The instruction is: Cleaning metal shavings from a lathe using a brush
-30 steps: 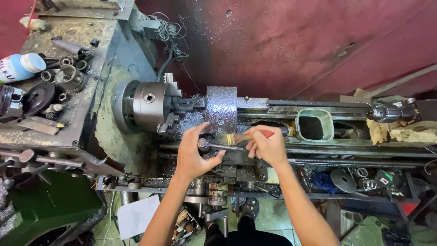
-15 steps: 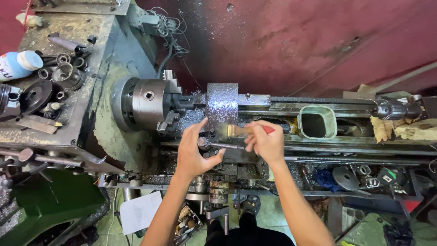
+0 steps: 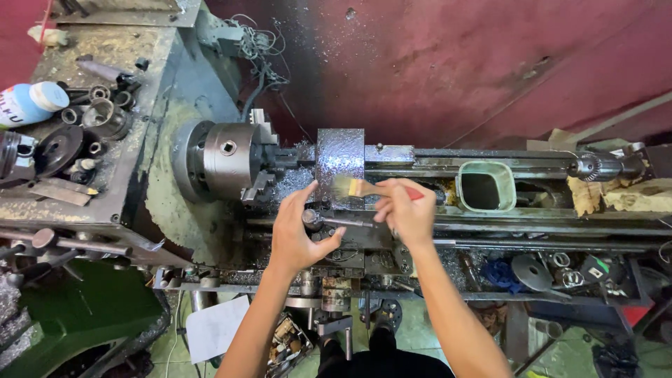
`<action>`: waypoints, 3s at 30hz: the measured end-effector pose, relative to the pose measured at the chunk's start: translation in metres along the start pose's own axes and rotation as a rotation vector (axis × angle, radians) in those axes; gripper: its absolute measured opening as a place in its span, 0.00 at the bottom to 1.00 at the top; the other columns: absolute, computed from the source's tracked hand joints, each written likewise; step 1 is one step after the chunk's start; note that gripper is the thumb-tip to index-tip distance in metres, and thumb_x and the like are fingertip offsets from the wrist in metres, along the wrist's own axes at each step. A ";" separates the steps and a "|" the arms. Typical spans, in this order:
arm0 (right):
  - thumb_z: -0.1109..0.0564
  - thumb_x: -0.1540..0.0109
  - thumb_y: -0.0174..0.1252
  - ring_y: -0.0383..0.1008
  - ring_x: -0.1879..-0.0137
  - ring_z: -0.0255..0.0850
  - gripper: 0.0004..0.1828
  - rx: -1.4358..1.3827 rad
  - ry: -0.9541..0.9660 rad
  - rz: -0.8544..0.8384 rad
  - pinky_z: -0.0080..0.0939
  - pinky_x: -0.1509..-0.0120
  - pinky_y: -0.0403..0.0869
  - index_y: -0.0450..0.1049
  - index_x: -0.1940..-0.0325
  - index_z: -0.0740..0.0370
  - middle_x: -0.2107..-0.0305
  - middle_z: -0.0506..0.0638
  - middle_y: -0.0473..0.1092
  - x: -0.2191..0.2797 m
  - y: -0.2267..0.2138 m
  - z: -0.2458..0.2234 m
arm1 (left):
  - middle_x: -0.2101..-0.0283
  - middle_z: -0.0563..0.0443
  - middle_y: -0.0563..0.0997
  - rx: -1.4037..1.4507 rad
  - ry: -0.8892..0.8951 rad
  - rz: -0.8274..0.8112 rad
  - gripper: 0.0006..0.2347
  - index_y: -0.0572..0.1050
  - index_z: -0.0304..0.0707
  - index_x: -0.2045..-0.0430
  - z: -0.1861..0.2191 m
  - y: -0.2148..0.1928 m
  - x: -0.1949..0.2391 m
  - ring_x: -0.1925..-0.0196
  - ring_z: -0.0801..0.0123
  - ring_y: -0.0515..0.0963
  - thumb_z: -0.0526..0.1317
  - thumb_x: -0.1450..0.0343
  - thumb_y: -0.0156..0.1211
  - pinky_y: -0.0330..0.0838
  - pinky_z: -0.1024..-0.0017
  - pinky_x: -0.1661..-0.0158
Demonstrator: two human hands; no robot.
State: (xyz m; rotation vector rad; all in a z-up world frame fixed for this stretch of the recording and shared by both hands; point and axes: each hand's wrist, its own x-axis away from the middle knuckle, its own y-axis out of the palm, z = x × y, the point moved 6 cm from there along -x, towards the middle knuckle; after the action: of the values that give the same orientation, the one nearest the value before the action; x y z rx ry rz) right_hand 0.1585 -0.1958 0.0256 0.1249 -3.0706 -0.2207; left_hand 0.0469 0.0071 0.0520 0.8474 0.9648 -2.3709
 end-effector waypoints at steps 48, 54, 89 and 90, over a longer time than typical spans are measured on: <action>0.62 0.37 0.57 0.80 0.82 0.40 0.09 0.559 -0.548 0.095 0.33 0.85 0.75 0.81 0.61 0.69 0.83 0.58 0.78 0.161 0.056 -0.068 | 0.68 0.47 0.87 0.048 -0.236 -0.698 0.05 0.87 0.44 0.67 0.018 -0.046 -0.067 0.42 0.53 0.82 0.41 0.33 0.72 0.50 0.45 0.28; 0.65 0.34 0.54 0.85 0.73 0.36 0.11 0.596 -0.628 0.097 0.21 0.83 0.77 0.76 0.50 0.73 0.76 0.57 0.80 0.182 0.041 -0.049 | 0.57 0.52 0.85 -0.036 0.044 -0.781 0.07 0.88 0.51 0.64 0.002 -0.039 -0.063 0.44 0.59 0.80 0.46 0.31 0.68 0.53 0.47 0.32; 0.64 0.36 0.55 0.82 0.69 0.39 0.11 0.852 -0.866 0.034 0.31 0.66 0.81 0.78 0.54 0.74 0.66 0.58 0.80 0.218 0.065 -0.040 | 0.65 0.58 0.89 -0.060 -0.029 -0.994 0.05 0.89 0.52 0.70 0.000 -0.021 -0.085 0.57 0.58 0.82 0.45 0.33 0.70 0.61 0.63 0.41; 0.64 0.36 0.55 0.81 0.71 0.37 0.10 0.867 -0.863 0.029 0.29 0.70 0.80 0.79 0.56 0.73 0.67 0.56 0.80 0.220 0.063 -0.040 | 0.64 0.58 0.89 -0.064 -0.061 -0.997 0.05 0.89 0.52 0.70 -0.001 -0.022 -0.086 0.54 0.55 0.79 0.45 0.33 0.70 0.61 0.63 0.41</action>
State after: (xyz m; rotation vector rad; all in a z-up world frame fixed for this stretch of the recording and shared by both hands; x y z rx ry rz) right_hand -0.0630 -0.1578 0.0860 0.0135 -3.6872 1.4220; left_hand 0.0955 0.0361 0.1201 0.2537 1.7050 -3.0891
